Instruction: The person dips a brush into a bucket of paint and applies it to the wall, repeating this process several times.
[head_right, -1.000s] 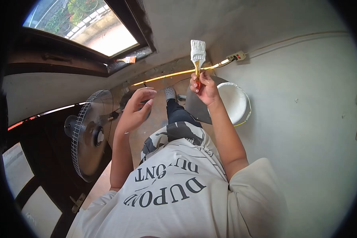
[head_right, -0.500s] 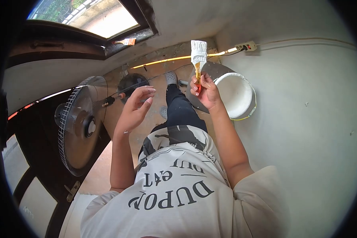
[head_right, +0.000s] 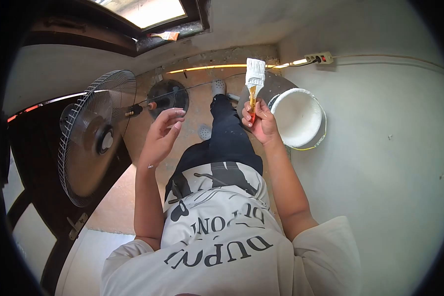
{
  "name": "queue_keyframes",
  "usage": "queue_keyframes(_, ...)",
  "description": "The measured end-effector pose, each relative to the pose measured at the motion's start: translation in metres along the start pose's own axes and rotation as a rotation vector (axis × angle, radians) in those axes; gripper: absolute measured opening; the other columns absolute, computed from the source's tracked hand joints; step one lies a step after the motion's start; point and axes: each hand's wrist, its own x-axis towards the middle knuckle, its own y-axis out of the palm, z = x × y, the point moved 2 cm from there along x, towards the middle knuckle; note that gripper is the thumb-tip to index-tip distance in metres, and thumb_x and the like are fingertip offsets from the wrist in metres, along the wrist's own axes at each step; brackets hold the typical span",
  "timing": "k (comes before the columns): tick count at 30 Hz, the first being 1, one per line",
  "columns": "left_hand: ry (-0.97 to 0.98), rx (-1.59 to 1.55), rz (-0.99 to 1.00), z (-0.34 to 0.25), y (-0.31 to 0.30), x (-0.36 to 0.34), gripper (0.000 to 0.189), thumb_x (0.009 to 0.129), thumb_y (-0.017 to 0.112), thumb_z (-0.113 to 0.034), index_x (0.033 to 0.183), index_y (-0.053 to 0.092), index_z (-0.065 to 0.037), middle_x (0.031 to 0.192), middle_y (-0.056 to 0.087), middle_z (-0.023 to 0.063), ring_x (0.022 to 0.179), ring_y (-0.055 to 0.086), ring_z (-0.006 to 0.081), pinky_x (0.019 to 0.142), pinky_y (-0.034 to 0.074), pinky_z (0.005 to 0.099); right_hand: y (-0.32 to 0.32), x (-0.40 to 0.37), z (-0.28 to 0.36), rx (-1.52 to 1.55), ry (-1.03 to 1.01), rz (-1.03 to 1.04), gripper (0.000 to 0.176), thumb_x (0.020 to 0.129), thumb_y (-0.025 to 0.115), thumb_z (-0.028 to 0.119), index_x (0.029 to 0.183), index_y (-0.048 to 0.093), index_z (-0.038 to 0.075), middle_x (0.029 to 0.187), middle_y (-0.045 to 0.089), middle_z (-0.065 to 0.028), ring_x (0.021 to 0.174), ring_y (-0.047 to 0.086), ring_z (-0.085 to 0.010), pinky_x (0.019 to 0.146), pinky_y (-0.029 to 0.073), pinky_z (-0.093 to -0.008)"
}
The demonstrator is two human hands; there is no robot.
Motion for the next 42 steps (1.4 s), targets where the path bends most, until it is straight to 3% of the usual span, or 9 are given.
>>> queue_keyframes(19, -0.006, 0.055, 0.052, 0.043, 0.013, -0.040, 0.031, 0.095, 0.058, -0.008, 0.125, 0.057, -0.005, 0.124, 0.061, 0.0070, 0.116, 0.059, 0.0187, 0.091, 0.048, 0.0330, 0.002, -0.038, -0.033, 0.008, -0.017, 0.014, 0.011, 0.102, 0.052, 0.022, 0.110, 0.055, 0.015, 0.093, 0.052, -0.0065, 0.076, 0.047, -0.0175, 0.060, 0.041, -0.0277)
queue_keyframes(21, -0.007, 0.285, 0.375, 0.047, 0.037, -0.054, 0.039, 0.089, 0.064, -0.006, 0.127, 0.056, -0.005, 0.114, 0.067, 0.0096, 0.104, 0.065, 0.0192, 0.087, 0.051, 0.0332, 0.001, -0.045, -0.033, 0.010, -0.025, 0.012, 0.012, 0.102, 0.052, 0.022, 0.110, 0.055, 0.015, 0.093, 0.052, -0.0065, 0.076, 0.047, -0.0173, 0.060, 0.041, -0.0276)
queue_keyframes(22, -0.011, 0.287, 0.378, 0.047, 0.042, -0.060, 0.039, 0.089, 0.064, -0.006, 0.127, 0.056, -0.005, 0.114, 0.067, 0.0096, 0.104, 0.065, 0.0192, 0.087, 0.051, 0.0332, 0.002, -0.049, -0.033, 0.009, -0.031, 0.015, 0.012, 0.102, 0.051, 0.022, 0.111, 0.054, 0.015, 0.094, 0.052, -0.0064, 0.076, 0.047, -0.0172, 0.060, 0.041, -0.0276)
queue_keyframes(24, -0.075, 0.307, 0.700, 0.046, 0.054, -0.075, 0.043, 0.081, 0.067, 0.000, 0.124, 0.059, -0.003, 0.091, 0.072, 0.0135, 0.088, 0.069, 0.0255, 0.079, 0.053, 0.0351, 0.001, -0.058, -0.031, 0.009, -0.028, -0.005, 0.012, 0.102, 0.051, 0.022, 0.110, 0.054, 0.014, 0.094, 0.052, -0.0063, 0.076, 0.047, -0.0170, 0.060, 0.041, -0.0275)
queue_keyframes(28, -0.080, 0.308, 0.819, 0.011, 0.051, -0.105, 0.048, 0.075, 0.065, 0.009, 0.121, 0.062, -0.004, 0.082, 0.071, 0.0113, 0.080, 0.070, 0.0261, 0.074, 0.052, 0.0345, -0.007, -0.073, -0.028, 0.001, -0.041, -0.023, 0.012, 0.103, 0.050, 0.023, 0.109, 0.052, 0.013, 0.095, 0.051, -0.0064, 0.076, 0.048, -0.0167, 0.060, 0.041, -0.0274)
queue_keyframes(35, -0.141, 0.325, 0.669, 0.021, 0.043, -0.108, 0.038, 0.082, 0.065, 0.005, 0.118, 0.061, -0.003, 0.084, 0.072, 0.0131, 0.080, 0.069, 0.0254, 0.075, 0.052, 0.0345, -0.008, -0.080, -0.027, 0.002, -0.050, 0.009, 0.012, 0.102, 0.052, 0.024, 0.109, 0.052, 0.015, 0.096, 0.052, -0.0066, 0.076, 0.050, -0.0168, 0.060, 0.041, -0.0273)
queue_keyframes(37, -0.068, 0.414, 0.503, 0.019, 0.044, -0.091, 0.032, 0.086, 0.063, 0.002, 0.117, 0.060, -0.002, 0.088, 0.071, 0.0147, 0.081, 0.069, 0.0255, 0.077, 0.052, 0.0349, 0.000, -0.077, -0.026, -0.003, -0.058, 0.019, 0.012, 0.102, 0.053, 0.024, 0.109, 0.052, 0.015, 0.096, 0.052, -0.0068, 0.075, 0.050, -0.0167, 0.060, 0.041, -0.0273)
queue_keyframes(42, 0.225, 0.471, 0.390, -0.048, 0.057, -0.045, 0.038, 0.088, 0.062, 0.000, 0.125, 0.055, -0.003, 0.103, 0.067, 0.0128, 0.097, 0.066, 0.0240, 0.083, 0.051, 0.0359, 0.043, -0.068, -0.008, 0.002, -0.073, 0.060, 0.012, 0.101, 0.055, 0.025, 0.108, 0.054, 0.016, 0.092, 0.054, -0.0076, 0.071, 0.052, -0.0163, 0.057, 0.042, -0.0279)
